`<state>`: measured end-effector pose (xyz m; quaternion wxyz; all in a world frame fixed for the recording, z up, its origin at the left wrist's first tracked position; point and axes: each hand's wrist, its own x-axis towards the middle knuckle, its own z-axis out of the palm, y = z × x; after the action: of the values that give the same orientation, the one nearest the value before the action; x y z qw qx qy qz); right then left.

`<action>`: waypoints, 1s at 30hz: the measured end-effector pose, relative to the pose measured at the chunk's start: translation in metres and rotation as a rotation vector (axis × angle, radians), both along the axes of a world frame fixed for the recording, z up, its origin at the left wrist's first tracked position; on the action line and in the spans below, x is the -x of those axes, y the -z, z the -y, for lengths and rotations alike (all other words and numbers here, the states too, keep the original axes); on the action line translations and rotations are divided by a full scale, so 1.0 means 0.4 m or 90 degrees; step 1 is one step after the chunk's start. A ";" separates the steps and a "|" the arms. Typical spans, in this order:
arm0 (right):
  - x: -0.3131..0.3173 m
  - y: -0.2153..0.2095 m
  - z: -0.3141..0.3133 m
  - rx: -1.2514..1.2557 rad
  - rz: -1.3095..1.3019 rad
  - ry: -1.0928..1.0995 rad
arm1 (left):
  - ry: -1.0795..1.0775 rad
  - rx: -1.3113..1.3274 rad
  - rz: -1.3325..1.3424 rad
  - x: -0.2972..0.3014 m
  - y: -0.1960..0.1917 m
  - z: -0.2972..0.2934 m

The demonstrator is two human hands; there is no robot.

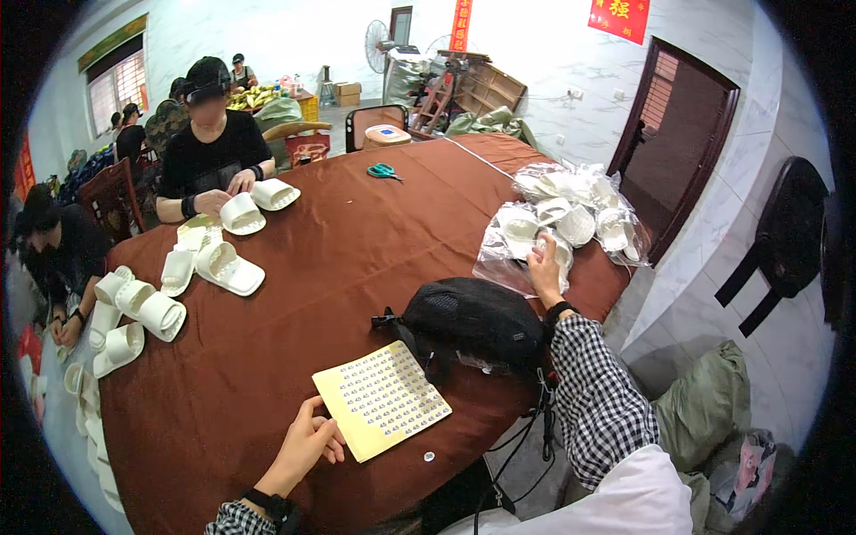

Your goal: Applying size labels to white slippers and organizing them into bags in a factory setting.

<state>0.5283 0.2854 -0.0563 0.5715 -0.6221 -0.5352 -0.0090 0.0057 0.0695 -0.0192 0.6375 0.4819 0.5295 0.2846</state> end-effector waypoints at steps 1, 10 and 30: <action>0.000 -0.008 0.011 0.101 0.049 -0.009 | 0.011 -0.011 0.009 0.000 0.001 0.000; -0.102 -0.118 -0.043 0.092 0.236 0.164 | 0.043 -0.039 0.043 0.015 0.021 0.002; -0.001 -0.160 0.098 -0.007 -0.148 -0.293 | -0.002 -0.382 -0.162 0.030 -0.044 -0.032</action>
<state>0.5288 0.2463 0.0078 0.6194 -0.4776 -0.5934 0.1901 -0.0062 0.0823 -0.0018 0.3957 0.6792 0.4978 0.3664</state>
